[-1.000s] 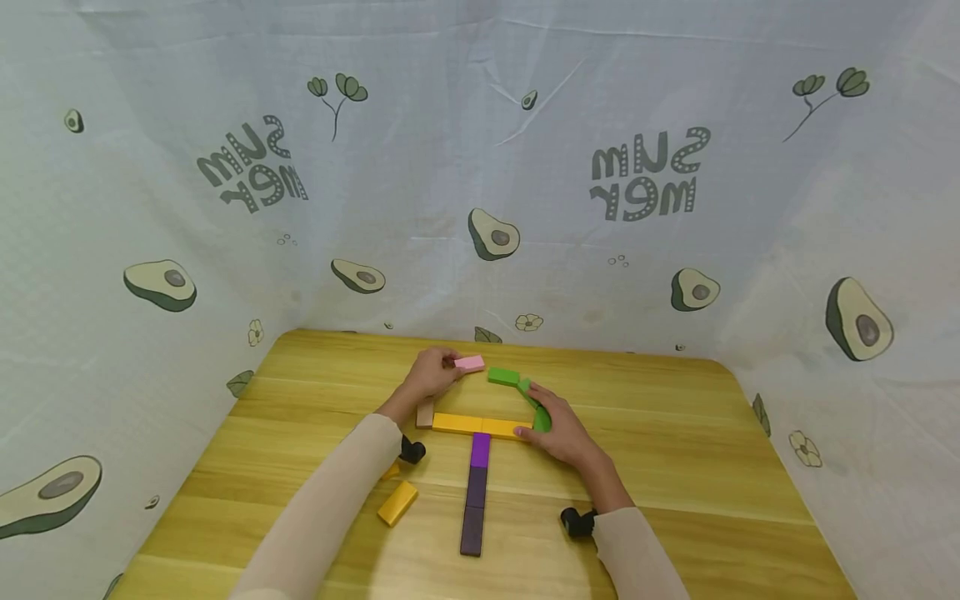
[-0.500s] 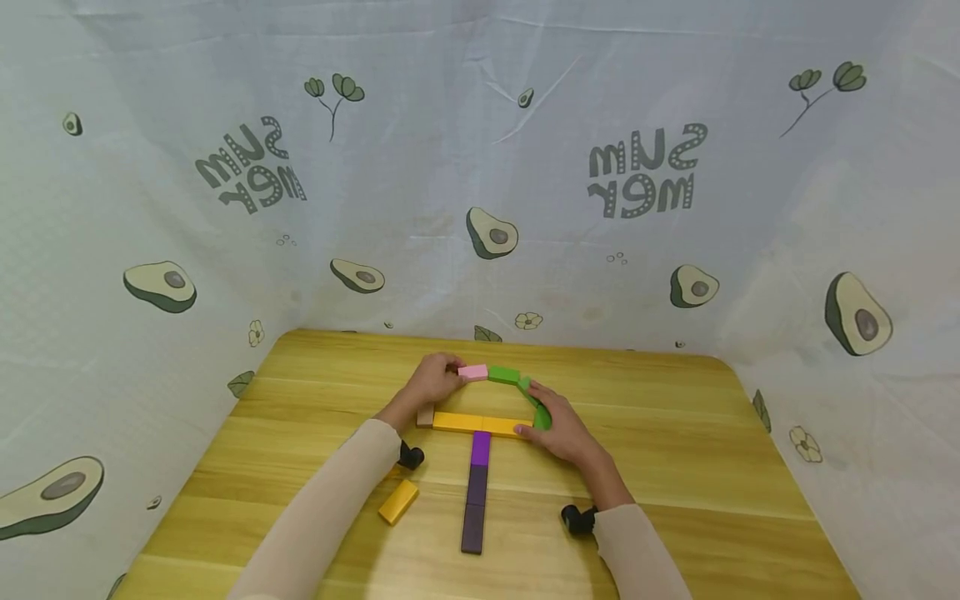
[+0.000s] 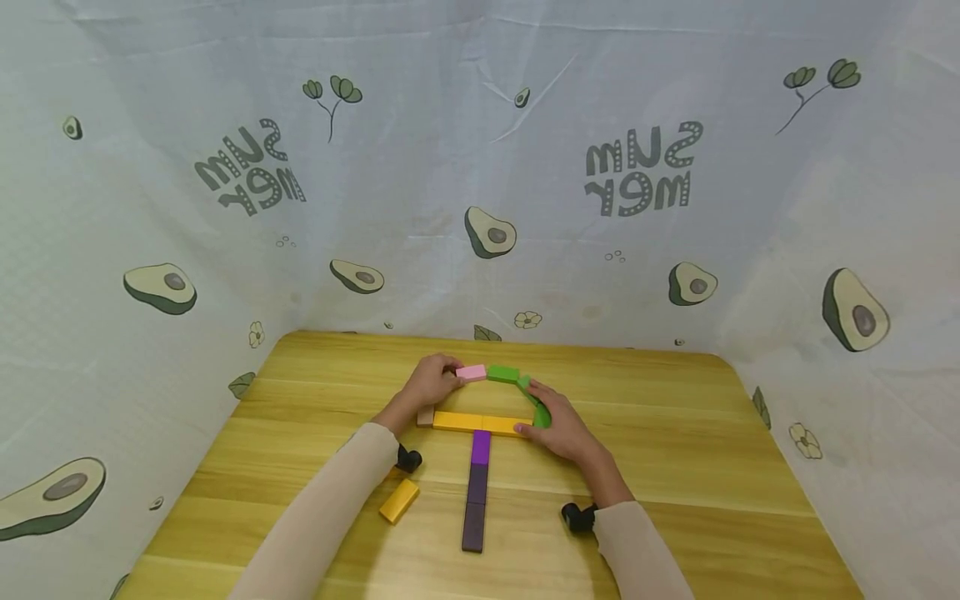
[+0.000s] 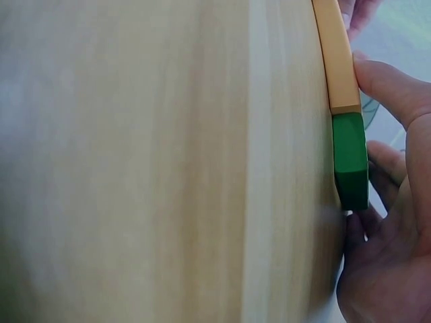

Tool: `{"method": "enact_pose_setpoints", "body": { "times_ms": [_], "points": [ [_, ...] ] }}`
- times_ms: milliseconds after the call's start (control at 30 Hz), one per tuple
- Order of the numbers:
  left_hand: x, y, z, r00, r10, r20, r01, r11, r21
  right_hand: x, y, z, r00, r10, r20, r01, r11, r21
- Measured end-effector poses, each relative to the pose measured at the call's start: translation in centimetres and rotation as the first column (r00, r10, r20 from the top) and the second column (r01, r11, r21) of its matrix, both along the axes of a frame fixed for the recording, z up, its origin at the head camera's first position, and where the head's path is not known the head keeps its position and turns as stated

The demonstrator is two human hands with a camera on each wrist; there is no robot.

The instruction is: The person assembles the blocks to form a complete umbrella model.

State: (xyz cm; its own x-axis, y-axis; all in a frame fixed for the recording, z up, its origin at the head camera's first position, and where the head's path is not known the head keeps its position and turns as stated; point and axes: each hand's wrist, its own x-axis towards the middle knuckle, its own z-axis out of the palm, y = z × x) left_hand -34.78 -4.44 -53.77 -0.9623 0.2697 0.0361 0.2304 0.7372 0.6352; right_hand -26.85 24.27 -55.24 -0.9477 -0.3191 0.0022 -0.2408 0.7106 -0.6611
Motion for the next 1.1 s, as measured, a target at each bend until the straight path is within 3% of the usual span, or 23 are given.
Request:
{"method": "enact_pose_setpoints", "body": {
  "times_ms": [733, 1100],
  "points": [
    [0.31, -0.26, -0.27, 0.998, -0.015, -0.059, 0.014, 1.000, -0.009, 0.05, -0.01, -0.15, 1.000, 0.009, -0.013, -0.009, 1.000, -0.007],
    [0.38, -0.39, -0.41, 1.000, -0.014, -0.028, 0.014, 1.000, 0.003, 0.25, 0.08, -0.05, 1.000, 0.019, -0.019, -0.019, 1.000, -0.020]
  ]
}}
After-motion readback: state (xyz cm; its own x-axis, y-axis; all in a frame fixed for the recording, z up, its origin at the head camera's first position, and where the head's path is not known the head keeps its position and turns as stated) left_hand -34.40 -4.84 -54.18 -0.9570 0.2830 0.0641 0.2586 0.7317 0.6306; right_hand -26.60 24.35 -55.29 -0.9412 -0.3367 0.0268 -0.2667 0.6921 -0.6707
